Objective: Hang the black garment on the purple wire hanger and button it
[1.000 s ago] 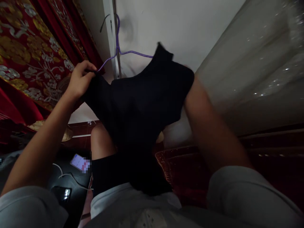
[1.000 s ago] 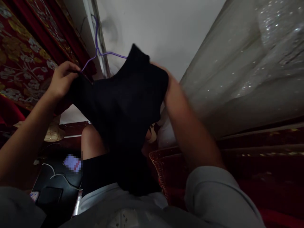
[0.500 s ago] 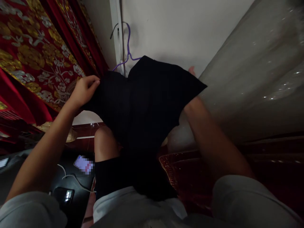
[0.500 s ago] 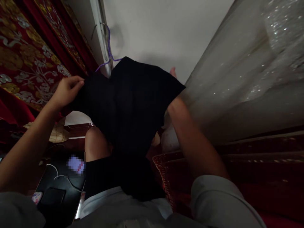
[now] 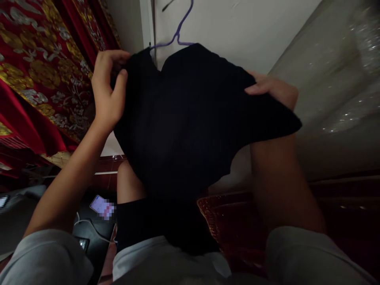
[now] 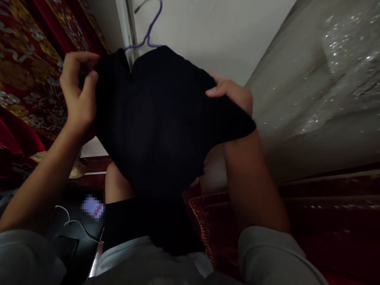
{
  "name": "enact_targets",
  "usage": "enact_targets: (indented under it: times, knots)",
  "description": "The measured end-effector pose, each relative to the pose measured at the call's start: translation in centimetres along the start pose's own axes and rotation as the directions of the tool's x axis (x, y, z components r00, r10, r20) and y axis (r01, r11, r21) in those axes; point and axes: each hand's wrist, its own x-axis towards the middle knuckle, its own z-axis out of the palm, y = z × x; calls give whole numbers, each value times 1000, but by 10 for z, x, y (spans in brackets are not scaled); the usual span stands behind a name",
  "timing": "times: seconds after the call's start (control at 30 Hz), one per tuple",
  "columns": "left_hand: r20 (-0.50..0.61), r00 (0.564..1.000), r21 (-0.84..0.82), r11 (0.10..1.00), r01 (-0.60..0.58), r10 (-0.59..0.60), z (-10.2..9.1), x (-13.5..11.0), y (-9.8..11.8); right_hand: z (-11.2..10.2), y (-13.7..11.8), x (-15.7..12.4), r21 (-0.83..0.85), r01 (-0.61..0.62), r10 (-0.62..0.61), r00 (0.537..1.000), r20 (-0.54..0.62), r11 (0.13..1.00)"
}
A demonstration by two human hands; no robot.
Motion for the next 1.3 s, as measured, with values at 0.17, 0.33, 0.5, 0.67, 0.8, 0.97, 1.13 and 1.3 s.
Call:
enact_targets:
  times: [0.17,0.33,0.5,0.67,0.8,0.97,1.13,1.3]
  knots:
    - [430,781,-397,682,614,-453,-12,-8,37,37,-3,-48,-198,-78,182,788,589,977]
    - [646,440,-238,383,893,-624,-53,-44,55,50,14,-43,-196,140,64,634,771,971]
    - [776,303,-38,439,897,-553,-95,-67,61,47,72,-5,-279,275,-117,873,474,920]
    - [845,320,80,694,716,-428,-103,-57,39,60,114,1,-277,219,-25,824,567,935]
    - [600,695,165,911,377,-396,-107,-45,10,54,120,2,-262,74,72,859,507,962]
    - [125,988,333,942,42,-88,-105,-50,0,34,103,45,-61,50,-50,999,9,997]
    - [519,854,430,877,-213,-47,-72,-75,12,22,69,82,-13,179,-180,981,-66,984]
    - [718,658,454,869,-197,-226,-31,-99,15,10,66,62,-38,132,-135,988,-71,990]
